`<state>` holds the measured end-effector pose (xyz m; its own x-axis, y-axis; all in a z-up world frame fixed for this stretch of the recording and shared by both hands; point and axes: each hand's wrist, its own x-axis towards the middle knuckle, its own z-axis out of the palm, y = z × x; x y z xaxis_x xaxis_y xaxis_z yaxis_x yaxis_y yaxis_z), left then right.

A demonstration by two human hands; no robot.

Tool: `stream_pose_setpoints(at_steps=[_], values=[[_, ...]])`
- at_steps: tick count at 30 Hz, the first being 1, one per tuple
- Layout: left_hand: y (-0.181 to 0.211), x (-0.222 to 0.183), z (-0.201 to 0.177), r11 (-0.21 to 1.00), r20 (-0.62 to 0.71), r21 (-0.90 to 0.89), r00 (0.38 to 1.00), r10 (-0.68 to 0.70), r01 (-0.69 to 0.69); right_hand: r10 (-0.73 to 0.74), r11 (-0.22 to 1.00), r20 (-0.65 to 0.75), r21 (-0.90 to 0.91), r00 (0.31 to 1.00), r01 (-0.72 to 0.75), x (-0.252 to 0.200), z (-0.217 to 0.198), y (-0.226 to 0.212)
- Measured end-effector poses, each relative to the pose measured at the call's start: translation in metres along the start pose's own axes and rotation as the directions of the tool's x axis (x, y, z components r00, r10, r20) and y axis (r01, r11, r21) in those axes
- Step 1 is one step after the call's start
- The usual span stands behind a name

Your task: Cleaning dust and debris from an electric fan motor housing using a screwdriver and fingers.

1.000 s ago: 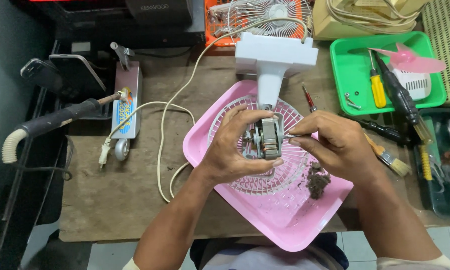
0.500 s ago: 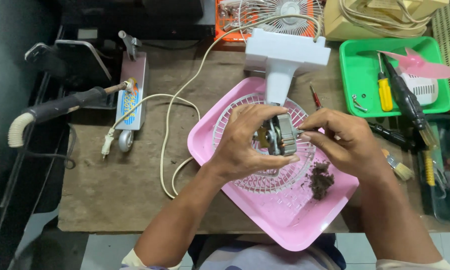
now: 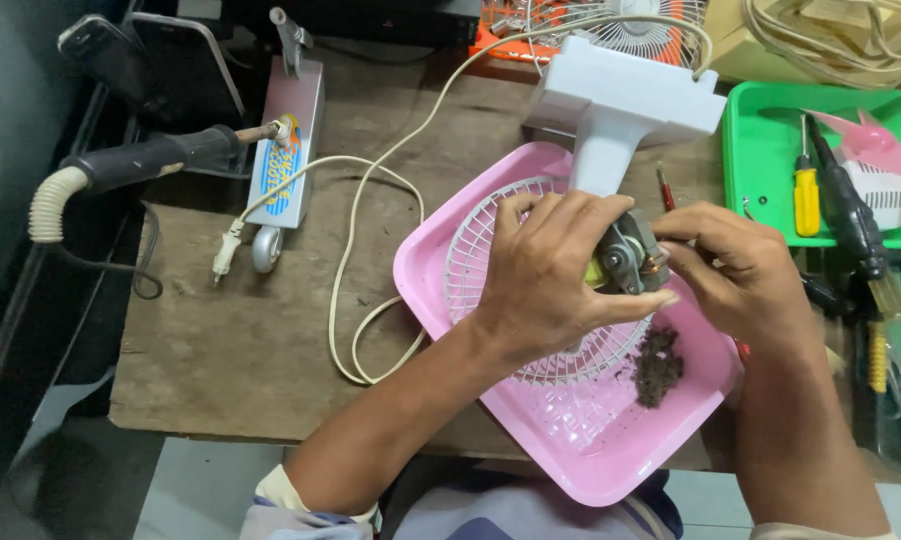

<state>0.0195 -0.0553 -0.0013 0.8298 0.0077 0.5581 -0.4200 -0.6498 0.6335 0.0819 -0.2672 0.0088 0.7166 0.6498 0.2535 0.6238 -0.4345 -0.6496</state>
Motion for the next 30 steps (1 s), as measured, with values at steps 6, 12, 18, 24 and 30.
stream_pose_setpoints(at_steps=[6, 12, 18, 24, 30], values=[[0.001, 0.000, -0.001, 1.000, 0.002, -0.011, 1.000, -0.018, 0.018, 0.014, 1.000, 0.035, 0.027, 0.999, -0.015, -0.001, -0.004, 0.008], [0.000, -0.001, -0.004, 0.999, 0.015, -0.029, 1.000, -0.015, 0.016, 0.052, 0.999, 0.077, -0.004, 0.996, -0.052, 0.000, -0.006, 0.009], [-0.004, -0.003, -0.006, 0.999, 0.042, -0.052, 0.999, -0.008, 0.010, 0.142, 0.986, 0.114, 0.077, 0.983, -0.151, 0.000, -0.007, 0.009], [-0.009, -0.005, -0.009, 0.991, 0.050, -0.125, 0.998, 0.050, -0.043, 0.036, 0.987, 0.057, 0.154, 0.998, -0.045, -0.007, -0.008, 0.019], [-0.014, -0.007, -0.015, 0.984, 0.084, -0.173, 0.995, 0.062, -0.047, 0.036, 0.980, 0.017, 0.196, 0.999, -0.038, -0.011, -0.007, 0.020]])
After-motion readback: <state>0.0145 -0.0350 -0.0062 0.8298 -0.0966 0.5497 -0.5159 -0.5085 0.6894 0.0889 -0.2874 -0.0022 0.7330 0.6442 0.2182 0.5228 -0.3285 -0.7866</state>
